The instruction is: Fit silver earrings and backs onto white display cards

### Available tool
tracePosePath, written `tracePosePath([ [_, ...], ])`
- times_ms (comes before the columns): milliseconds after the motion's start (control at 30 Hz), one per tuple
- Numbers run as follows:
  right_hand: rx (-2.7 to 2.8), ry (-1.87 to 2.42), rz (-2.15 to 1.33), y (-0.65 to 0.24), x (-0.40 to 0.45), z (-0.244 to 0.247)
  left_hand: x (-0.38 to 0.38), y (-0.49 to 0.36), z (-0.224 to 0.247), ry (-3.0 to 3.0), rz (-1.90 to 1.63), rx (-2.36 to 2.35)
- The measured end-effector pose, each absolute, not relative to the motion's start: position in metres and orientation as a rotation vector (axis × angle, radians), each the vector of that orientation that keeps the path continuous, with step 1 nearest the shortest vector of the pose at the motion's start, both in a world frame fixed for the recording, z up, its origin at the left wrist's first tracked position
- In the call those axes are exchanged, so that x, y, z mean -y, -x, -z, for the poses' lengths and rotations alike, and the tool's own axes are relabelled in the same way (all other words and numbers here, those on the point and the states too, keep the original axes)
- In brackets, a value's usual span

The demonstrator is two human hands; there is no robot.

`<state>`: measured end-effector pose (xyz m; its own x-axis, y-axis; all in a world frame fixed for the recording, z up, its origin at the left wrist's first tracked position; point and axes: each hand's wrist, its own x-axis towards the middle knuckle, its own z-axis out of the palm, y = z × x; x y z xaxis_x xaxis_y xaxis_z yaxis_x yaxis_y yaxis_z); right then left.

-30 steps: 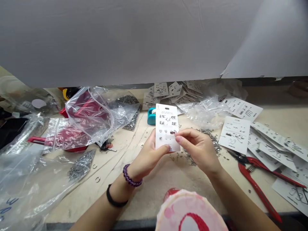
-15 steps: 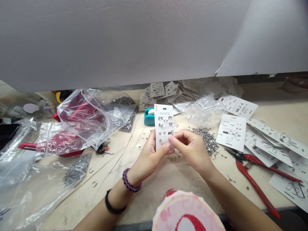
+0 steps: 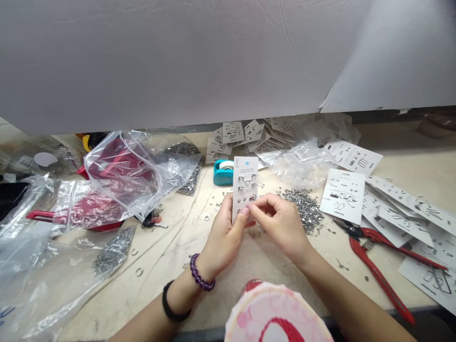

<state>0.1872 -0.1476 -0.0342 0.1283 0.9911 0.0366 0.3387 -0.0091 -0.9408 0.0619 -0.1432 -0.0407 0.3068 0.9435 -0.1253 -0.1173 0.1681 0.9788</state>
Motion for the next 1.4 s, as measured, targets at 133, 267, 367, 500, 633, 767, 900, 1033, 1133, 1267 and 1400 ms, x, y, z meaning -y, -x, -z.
tracePosePath([
  [133,1.442,1.501,-0.849,-0.188,0.147,0.031,0.143,-0.063,0.04,-1.109,-1.0,-1.017],
  [267,1.486,1.442,-0.801,-0.188,0.149,0.027,0.142,-0.062,0.039,-1.059,-1.009,-1.092],
  [367,1.439,1.416,-0.813,-0.188,0.152,0.026,0.144,-0.063,0.039,-1.056,-1.026,-1.111],
  [500,1.304,1.421,-0.739,-0.191,0.154,0.024,0.144,-0.063,0.037,-1.035,-1.07,-1.114],
  [633,1.215,1.454,-0.868,-0.197,0.149,0.026,0.139,-0.06,0.034,-0.96,-1.098,-1.073],
  [767,1.343,1.358,-1.241,-0.197,0.145,0.028,0.136,-0.058,0.029,-0.867,-1.053,-1.026],
  [900,1.365,1.292,-1.312,-0.195,0.146,0.029,0.137,-0.057,0.025,-0.837,-1.059,-1.002],
  [1033,1.455,1.274,-1.322,-0.193,0.148,0.028,0.136,-0.056,0.028,-0.86,-1.062,-1.016],
  [1133,1.507,1.261,-1.315,-0.191,0.149,0.027,0.136,-0.056,0.032,-0.865,-1.108,-1.043],
  [1267,1.523,1.252,-1.333,-0.189,0.15,0.025,0.135,-0.056,0.033,-0.849,-1.12,-1.077],
  [1400,1.424,1.341,-1.259,-0.193,0.147,0.027,0.131,-0.054,0.03,-0.824,-1.131,-1.088],
])
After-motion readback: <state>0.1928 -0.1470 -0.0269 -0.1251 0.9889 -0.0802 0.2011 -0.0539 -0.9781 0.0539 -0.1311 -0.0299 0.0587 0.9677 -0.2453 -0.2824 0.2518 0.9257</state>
